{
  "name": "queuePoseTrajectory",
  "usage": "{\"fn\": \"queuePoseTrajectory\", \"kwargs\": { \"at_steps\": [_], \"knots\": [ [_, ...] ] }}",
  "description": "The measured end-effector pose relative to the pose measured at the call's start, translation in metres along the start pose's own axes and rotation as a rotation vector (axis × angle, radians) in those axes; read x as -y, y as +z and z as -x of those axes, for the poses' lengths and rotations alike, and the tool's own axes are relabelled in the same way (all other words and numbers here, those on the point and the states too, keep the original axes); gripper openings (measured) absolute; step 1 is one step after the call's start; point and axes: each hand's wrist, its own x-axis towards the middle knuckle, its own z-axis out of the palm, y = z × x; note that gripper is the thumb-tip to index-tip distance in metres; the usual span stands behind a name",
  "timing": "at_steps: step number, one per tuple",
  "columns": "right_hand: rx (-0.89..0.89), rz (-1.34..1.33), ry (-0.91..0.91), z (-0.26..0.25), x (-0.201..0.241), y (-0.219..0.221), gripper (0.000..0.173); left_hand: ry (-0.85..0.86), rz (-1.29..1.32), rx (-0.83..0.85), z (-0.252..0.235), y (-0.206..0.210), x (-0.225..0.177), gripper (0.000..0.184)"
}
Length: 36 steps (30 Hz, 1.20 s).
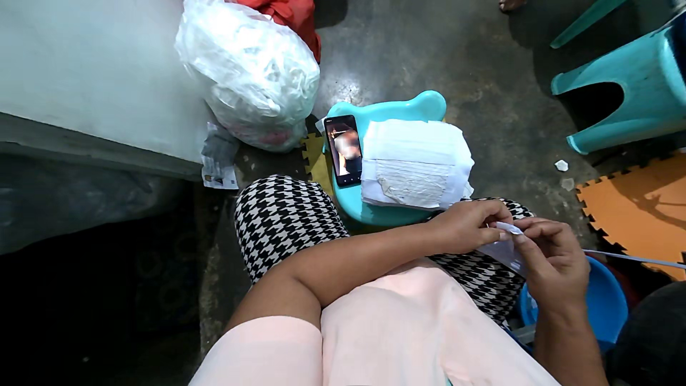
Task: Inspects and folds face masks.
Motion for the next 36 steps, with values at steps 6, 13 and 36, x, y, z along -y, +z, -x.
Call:
{"fn": "queuePoseTrajectory", "kwargs": {
  "at_steps": [6,13,36],
  "knots": [
    [0.029,0.004,-0.002,-0.001,0.002,-0.001,0.008,0.007,0.020,-0.088,-0.001,0.000,0.002,0.024],
    [0.035,0.022,-0.014,-0.001,0.002,-0.001,0.007,-0.028,-0.014,-0.181,-0.002,0.001,0.001,0.025],
    [0.003,0.175,-0.052,-0.001,0.003,0.001,0.008,-0.053,0.053,-0.117,-0.003,0.002,-0.009,0.027]
  ]
}}
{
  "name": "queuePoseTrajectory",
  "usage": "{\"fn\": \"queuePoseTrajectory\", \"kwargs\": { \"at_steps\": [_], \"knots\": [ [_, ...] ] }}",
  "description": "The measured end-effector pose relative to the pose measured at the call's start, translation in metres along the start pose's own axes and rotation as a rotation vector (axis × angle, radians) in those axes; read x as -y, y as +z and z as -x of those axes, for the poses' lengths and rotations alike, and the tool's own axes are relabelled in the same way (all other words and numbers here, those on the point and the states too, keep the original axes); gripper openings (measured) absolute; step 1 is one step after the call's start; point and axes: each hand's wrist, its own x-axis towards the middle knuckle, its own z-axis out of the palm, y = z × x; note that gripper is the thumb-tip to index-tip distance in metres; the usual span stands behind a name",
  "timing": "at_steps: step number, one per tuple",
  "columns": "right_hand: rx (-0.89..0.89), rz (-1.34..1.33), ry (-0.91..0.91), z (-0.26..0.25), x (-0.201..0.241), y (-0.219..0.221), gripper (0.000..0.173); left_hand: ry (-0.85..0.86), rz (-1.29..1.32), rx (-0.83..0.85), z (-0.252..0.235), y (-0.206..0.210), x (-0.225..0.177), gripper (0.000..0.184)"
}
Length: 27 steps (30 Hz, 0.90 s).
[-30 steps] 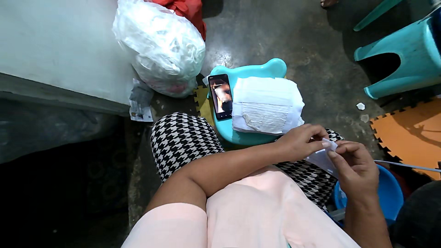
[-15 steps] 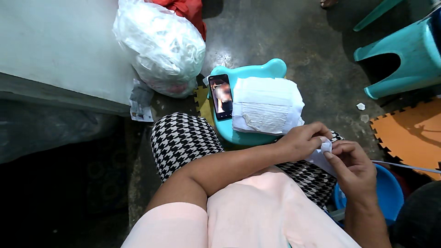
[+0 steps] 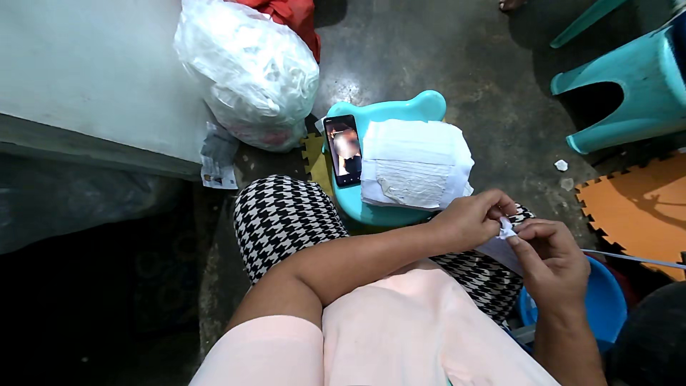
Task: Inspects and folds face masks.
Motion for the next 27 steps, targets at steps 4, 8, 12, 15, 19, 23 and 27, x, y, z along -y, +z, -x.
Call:
{"fn": "queuePoseTrajectory", "kwargs": {
  "at_steps": [4,8,12,15,19,23,27],
  "knots": [
    [-0.003,-0.004,0.003,-0.0004,0.0013,-0.0009,0.007,-0.031,0.009,-0.016,-0.0005,-0.0019,0.0005,0.026],
    [-0.012,0.002,0.004,-0.0010,0.0014,-0.0003,0.007,-0.021,0.177,0.001,0.0004,-0.0001,0.0053,0.024],
    [-0.005,0.008,0.005,-0.0023,0.0012,-0.0002,0.008,-0.017,0.194,0.056,-0.0002,0.0004,0.0064,0.025],
    [0.012,0.015,0.017,-0.0021,0.0011,-0.0010,0.009,-0.021,0.172,0.062,-0.0004,-0.0003,0.0063,0.023],
    [0.031,0.040,0.012,-0.0017,0.0018,-0.0012,0.010,-0.034,0.147,0.035,-0.0003,-0.0003,0.0057,0.023],
    [0.042,0.104,-0.013,-0.0024,0.0033,-0.0022,0.014,-0.050,0.094,-0.012,-0.0005,-0.0013,0.0050,0.023],
    [0.046,0.118,-0.029,-0.0020,0.0058,-0.0064,0.013,-0.090,0.085,-0.069,-0.0002,-0.0041,0.0066,0.021]
  ]
}}
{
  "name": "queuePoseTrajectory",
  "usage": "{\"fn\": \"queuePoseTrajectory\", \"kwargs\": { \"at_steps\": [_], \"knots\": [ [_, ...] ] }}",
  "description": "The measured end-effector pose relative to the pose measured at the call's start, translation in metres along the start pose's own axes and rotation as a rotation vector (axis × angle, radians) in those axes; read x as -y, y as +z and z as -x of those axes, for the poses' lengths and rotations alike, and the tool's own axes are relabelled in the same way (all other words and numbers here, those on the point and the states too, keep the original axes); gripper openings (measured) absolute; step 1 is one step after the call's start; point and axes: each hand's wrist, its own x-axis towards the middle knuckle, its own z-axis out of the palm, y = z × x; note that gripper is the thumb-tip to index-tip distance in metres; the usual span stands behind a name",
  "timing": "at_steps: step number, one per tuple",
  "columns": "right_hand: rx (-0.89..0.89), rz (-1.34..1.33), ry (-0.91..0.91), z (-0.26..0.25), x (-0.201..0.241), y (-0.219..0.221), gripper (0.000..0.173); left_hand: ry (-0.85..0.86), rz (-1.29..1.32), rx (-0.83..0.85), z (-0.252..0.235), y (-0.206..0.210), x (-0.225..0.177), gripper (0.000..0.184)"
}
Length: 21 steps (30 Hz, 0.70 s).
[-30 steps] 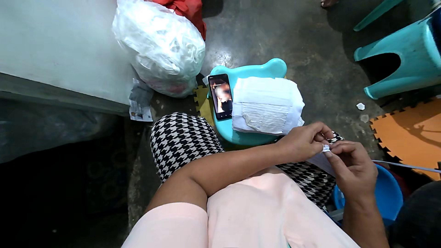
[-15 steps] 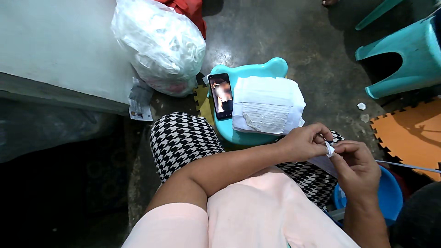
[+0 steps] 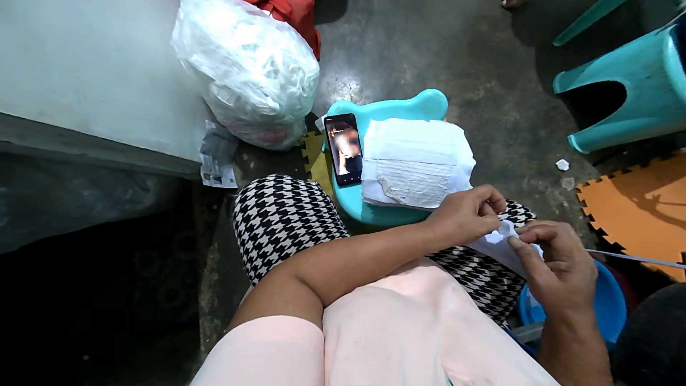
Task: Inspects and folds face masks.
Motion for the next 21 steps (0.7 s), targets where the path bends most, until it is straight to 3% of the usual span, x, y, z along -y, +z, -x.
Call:
{"fn": "queuePoseTrajectory", "kwargs": {
  "at_steps": [7,11,16,21],
  "knots": [
    [-0.003,-0.147,0.020,0.000,0.001,-0.004,0.003,0.027,-0.064,0.060,0.001,0.002,-0.001,0.026],
    [-0.012,-0.162,0.011,0.000,-0.001,-0.004,0.006,0.130,-0.117,0.144,0.002,0.003,-0.004,0.032],
    [-0.004,-0.141,0.018,0.000,-0.002,-0.006,0.010,0.113,-0.132,0.165,0.004,0.005,-0.005,0.027],
    [0.059,-0.004,0.038,0.001,-0.001,-0.014,0.027,0.168,-0.183,0.139,0.004,0.008,-0.007,0.024]
  ]
}}
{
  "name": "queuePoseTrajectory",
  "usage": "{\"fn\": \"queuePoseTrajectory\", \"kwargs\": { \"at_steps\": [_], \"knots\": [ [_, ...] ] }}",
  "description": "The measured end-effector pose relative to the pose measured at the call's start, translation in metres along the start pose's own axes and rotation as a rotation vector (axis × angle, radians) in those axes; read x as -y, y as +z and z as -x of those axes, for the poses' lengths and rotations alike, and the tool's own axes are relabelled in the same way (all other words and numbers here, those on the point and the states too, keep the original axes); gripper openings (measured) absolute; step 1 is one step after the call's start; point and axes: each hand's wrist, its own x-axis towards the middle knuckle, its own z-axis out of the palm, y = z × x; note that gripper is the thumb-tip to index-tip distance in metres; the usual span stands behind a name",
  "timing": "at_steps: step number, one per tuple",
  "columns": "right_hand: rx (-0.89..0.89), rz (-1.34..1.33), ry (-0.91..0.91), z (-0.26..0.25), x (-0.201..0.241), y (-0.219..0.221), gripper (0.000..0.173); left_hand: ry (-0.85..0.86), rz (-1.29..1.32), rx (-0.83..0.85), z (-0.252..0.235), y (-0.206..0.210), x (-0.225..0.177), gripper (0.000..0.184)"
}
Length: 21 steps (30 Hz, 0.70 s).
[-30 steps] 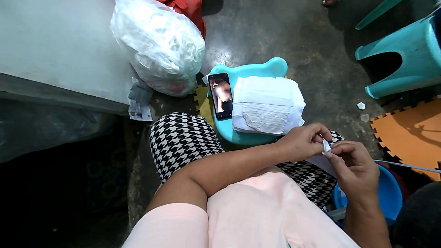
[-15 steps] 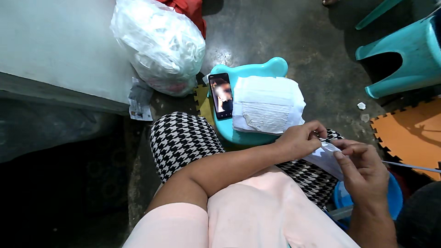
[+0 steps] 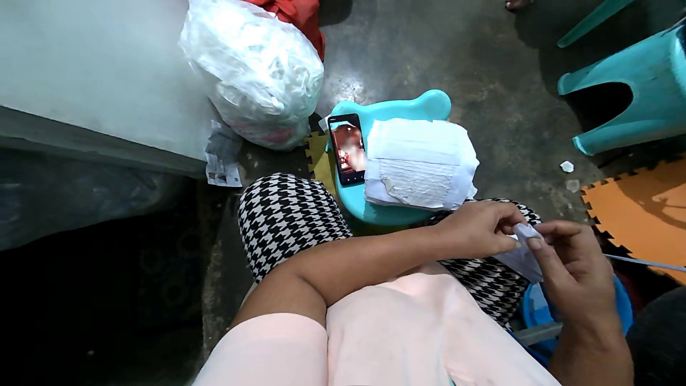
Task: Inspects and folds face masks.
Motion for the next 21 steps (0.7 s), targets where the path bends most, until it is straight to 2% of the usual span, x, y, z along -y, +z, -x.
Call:
{"fn": "queuePoseTrajectory", "kwargs": {
  "at_steps": [6,9,13,17,21],
  "knots": [
    [0.034,0.241,0.031,0.000,0.006,-0.006,0.033,0.090,-0.112,-0.034,-0.003,0.003,0.002,0.024],
    [0.007,0.184,0.048,0.000,0.004,-0.010,0.036,0.110,-0.138,-0.036,-0.004,0.004,0.002,0.027],
    [-0.019,-0.087,0.073,0.001,0.004,-0.013,0.012,0.141,-0.080,0.011,-0.009,0.005,-0.003,0.026],
    [-0.021,-0.168,0.071,0.001,0.009,-0.018,0.018,0.160,-0.032,0.067,-0.015,0.007,-0.011,0.029],
    [0.017,-0.019,0.063,0.003,0.010,-0.030,0.023,0.147,-0.102,0.092,-0.017,0.008,-0.014,0.028]
  ]
}}
